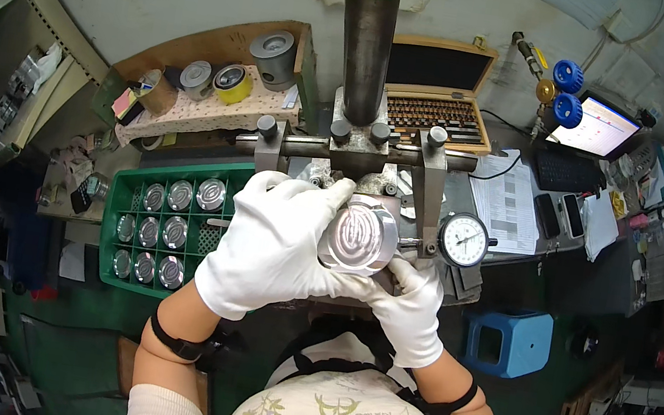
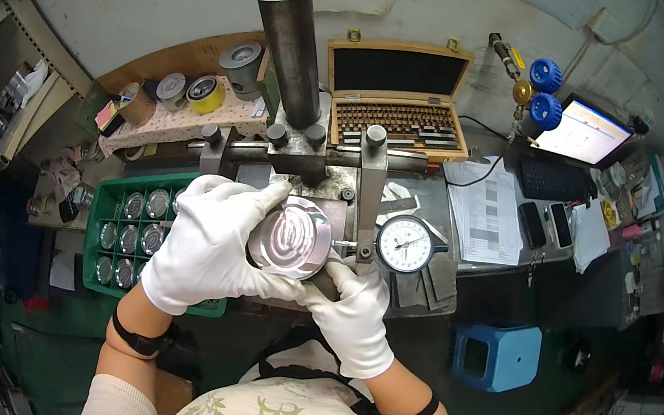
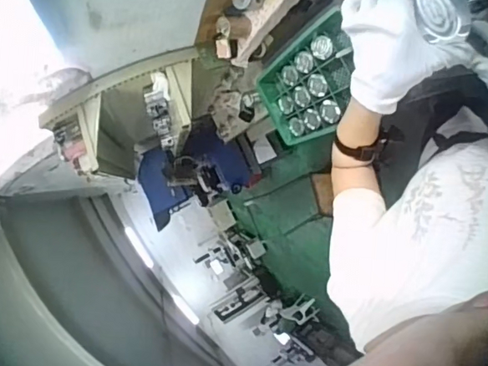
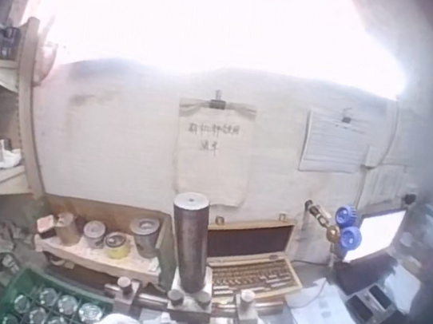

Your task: Inspecting and measuring metal parts using a manual press with a dial indicator.

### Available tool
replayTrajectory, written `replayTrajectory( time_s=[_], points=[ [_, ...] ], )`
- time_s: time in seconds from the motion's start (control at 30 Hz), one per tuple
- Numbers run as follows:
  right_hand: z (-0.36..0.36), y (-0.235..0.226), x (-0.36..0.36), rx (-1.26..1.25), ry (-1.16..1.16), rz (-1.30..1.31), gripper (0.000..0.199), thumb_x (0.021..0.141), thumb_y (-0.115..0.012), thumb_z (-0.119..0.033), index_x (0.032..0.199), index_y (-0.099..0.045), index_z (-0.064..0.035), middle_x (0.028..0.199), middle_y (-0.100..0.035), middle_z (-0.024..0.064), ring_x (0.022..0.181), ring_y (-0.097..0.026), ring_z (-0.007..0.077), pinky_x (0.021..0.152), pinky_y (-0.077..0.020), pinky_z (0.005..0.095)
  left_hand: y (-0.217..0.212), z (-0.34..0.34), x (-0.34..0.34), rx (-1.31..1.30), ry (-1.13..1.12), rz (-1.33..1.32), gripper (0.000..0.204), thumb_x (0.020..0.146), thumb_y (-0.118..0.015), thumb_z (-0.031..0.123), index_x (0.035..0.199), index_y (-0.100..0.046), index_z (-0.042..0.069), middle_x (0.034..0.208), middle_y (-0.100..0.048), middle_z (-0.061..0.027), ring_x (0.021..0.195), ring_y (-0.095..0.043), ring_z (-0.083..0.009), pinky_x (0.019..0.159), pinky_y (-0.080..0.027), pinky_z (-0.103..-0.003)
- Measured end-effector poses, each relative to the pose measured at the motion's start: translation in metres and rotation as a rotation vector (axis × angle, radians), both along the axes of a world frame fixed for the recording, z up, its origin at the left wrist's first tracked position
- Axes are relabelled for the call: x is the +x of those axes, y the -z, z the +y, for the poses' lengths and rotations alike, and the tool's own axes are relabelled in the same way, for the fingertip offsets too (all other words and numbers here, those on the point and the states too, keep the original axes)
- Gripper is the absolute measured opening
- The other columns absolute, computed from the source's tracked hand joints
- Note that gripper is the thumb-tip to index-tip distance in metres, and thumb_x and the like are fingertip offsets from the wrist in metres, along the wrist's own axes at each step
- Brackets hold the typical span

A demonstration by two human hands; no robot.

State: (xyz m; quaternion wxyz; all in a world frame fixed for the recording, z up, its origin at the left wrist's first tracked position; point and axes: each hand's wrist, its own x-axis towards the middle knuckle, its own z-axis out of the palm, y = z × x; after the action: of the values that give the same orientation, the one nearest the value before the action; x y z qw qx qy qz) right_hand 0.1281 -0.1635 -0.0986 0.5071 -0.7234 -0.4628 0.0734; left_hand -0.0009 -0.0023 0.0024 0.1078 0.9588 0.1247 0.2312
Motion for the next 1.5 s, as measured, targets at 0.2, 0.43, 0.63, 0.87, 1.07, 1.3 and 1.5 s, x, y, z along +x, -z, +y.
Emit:
replayTrajectory(
  time_s=[0.2,0.43,0.63,0.87,1.07,1.3,1.5],
  points=[
    [-0.001,-0.004,0.000,-0.061,-0.034,0.026,0.041,0.069,-0.093,-0.025,0.097,-0.076,-0.0017,0.078,-0.071,0.0096,0.068,-0.065,0.0211,0.069,-0.0528,0.0323,0.005,-0.002,0.001,0.025,-0.008,-0.072,0.091,0.050,-0.089,0.065,0.110,-0.072,0.000,0.090,-0.073,-0.0129,0.082,-0.069,-0.0303,0.087,-0.049,-0.042],
    [-0.002,-0.008,0.001,0.032,-0.027,-0.062,0.043,0.062,-0.094,-0.030,0.094,-0.077,-0.0074,0.069,-0.061,0.0080,0.060,-0.056,0.0237,0.059,-0.0470,0.0355,0.008,-0.003,0.001,0.013,0.001,-0.105,0.085,0.047,-0.090,0.063,0.105,-0.074,0.002,0.085,-0.072,-0.0105,0.078,-0.067,-0.0295,0.089,-0.048,-0.043],
    [0.000,-0.016,-0.002,0.029,-0.022,0.009,0.040,0.064,-0.093,-0.028,0.095,-0.077,-0.0086,0.072,-0.063,0.0088,0.062,-0.059,0.0252,0.060,-0.0480,0.0369,0.006,-0.005,0.003,-0.003,-0.017,-0.101,0.085,0.047,-0.091,0.062,0.105,-0.073,0.001,0.086,-0.072,-0.0105,0.079,-0.067,-0.0293,0.090,-0.048,-0.044],
    [0.000,-0.019,0.001,-0.016,-0.034,-0.077,0.036,0.073,-0.087,-0.029,0.097,-0.076,-0.0053,0.074,-0.068,0.0128,0.063,-0.066,0.0310,0.062,-0.0527,0.0382,0.006,-0.004,0.005,0.012,-0.018,-0.098,0.082,0.053,-0.091,0.060,0.105,-0.072,-0.002,0.087,-0.072,-0.0114,0.080,-0.068,-0.0290,0.088,-0.049,-0.043],
    [0.002,-0.015,0.000,0.025,-0.021,-0.064,0.035,0.074,-0.086,-0.031,0.096,-0.075,-0.0057,0.070,-0.067,0.0127,0.061,-0.065,0.0320,0.061,-0.0525,0.0392,0.007,-0.004,0.004,0.030,-0.024,-0.080,0.086,0.054,-0.089,0.062,0.108,-0.071,-0.002,0.088,-0.072,-0.0127,0.082,-0.069,-0.0298,0.090,-0.049,-0.043],
    [0.002,-0.016,-0.001,0.020,-0.026,-0.068,0.035,0.074,-0.085,-0.030,0.094,-0.074,-0.0048,0.070,-0.066,0.0141,0.060,-0.064,0.0334,0.060,-0.0521,0.0401,0.007,-0.004,0.004,0.026,-0.022,-0.077,0.088,0.054,-0.088,0.064,0.109,-0.071,-0.003,0.088,-0.071,-0.0130,0.081,-0.068,-0.0303,0.090,-0.048,-0.043],
    [0.001,-0.014,-0.001,-0.019,-0.012,-0.040,0.040,0.072,-0.088,-0.036,0.097,-0.075,-0.0065,0.075,-0.065,0.0120,0.066,-0.064,0.0311,0.063,-0.0513,0.0397,0.006,-0.005,0.004,0.021,-0.024,-0.070,0.090,0.054,-0.088,0.066,0.109,-0.071,-0.003,0.089,-0.071,-0.0136,0.082,-0.068,-0.0306,0.091,-0.048,-0.043]
  ],
)
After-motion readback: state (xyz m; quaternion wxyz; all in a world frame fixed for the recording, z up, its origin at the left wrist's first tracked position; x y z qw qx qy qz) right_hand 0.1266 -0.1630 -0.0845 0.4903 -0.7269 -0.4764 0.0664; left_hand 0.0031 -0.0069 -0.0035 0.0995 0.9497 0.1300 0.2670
